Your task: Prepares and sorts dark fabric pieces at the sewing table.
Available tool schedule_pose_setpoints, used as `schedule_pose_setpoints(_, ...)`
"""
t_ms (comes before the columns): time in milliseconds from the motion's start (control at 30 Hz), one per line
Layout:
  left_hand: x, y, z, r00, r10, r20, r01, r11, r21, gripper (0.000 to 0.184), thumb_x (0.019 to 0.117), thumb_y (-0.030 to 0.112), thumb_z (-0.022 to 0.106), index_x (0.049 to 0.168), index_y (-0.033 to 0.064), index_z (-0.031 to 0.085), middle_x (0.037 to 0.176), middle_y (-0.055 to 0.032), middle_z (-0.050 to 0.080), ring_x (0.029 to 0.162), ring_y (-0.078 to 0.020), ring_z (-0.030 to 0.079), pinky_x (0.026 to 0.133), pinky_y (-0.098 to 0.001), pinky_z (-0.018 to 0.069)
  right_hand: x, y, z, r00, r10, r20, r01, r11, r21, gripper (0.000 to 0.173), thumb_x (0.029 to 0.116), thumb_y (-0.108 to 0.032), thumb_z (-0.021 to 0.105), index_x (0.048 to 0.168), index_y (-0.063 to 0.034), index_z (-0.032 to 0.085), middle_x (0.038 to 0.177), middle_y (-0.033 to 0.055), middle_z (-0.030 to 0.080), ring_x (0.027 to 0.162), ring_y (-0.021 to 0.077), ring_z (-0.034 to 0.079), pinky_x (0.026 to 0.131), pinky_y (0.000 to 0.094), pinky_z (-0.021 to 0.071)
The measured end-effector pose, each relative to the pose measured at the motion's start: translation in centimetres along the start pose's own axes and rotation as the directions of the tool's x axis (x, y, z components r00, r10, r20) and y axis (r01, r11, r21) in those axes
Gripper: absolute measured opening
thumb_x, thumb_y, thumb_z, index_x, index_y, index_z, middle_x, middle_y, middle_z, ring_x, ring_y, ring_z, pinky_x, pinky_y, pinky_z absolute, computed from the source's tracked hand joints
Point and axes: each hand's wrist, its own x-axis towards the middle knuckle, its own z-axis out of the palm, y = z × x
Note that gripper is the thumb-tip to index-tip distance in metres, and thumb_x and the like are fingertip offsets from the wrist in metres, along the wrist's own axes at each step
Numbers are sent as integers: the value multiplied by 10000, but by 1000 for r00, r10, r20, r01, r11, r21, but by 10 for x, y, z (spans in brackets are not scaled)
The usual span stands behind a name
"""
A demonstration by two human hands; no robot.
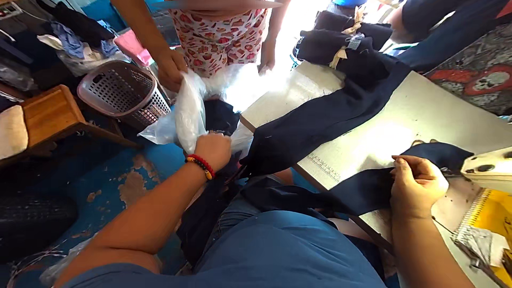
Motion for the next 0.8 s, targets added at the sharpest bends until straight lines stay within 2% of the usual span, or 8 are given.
schedule_pose_setpoints(100,-14,-7,21,983,91,156,-82,994,-66,259,1018,234,553,1043,29,709,960,-194,705,937,-402,690,761,-615,528,-4,-38,0,980,-199,29,199,940,-276,289,1014,-124,556,1106,112,695,915,270,672,815,261,646,770,345,537)
schedule_pose_setpoints(267,-51,-7,32,923,292,252,-253,951,-179,312,1045,230,488,1069,-29,662,994,-247,688,989,-445,677,807,-626,511,-19,-129,34,807,-478,348,491,869,55,238,1000,-177,573,1109,-42,737,891,145,690,803,206,653,724,343,547)
schedule_pose_setpoints(400,-68,5,30,893,358,273,-326,932,-156,278,1031,196,479,1050,-34,634,966,-251,677,958,-457,678,767,-617,514,-38,-180,95,461,-623,632,617,737,277,364,1021,-136,555,1359,-214,665,1291,80,678,1101,263,668,883,455,559)
schedule_pose_setpoints(500,-75,4,38,882,411,231,-392,911,-125,280,1017,186,491,1073,-33,654,961,-243,688,921,-449,693,719,-599,529,-49,-189,146,160,-622,766,733,595,330,619,975,54,515,1534,-210,488,1630,50,415,1485,303,411,1131,591,397)
schedule_pose_setpoints(533,-76,3,38,867,416,274,-395,909,-130,288,1029,189,472,1071,-41,641,980,-253,682,945,-455,687,741,-599,525,-52,-186,161,95,-591,801,732,587,346,624,969,82,511,1540,-168,481,1620,88,424,1518,327,352,1178,641,314)
schedule_pose_setpoints(600,-76,3,38,823,396,408,-357,918,-171,316,1055,203,445,1106,-56,618,1031,-275,667,1009,-470,665,802,-614,511,-58,-175,182,20,-541,841,692,615,379,469,964,96,521,1398,-61,604,1371,181,640,1417,383,486,1203,679,251)
schedule_pose_setpoints(667,-75,1,43,787,363,499,-298,932,-208,341,1051,247,465,1162,-36,620,1058,-265,668,1036,-460,661,817,-623,506,-58,-171,186,-96,-487,868,636,641,430,233,956,87,527,1113,20,685,1093,203,709,1154,389,650,1159,629,350)
schedule_pose_setpoints(800,-58,-13,28,751,345,563,-144,918,-369,445,1044,403,516,1248,38,669,1123,-211,688,1075,-383,658,919,-608,495,-56,-168,176,-220,-420,881,602,652,461,149,959,48,529,978,34,676,953,210,704,956,381,691,916,543,513)
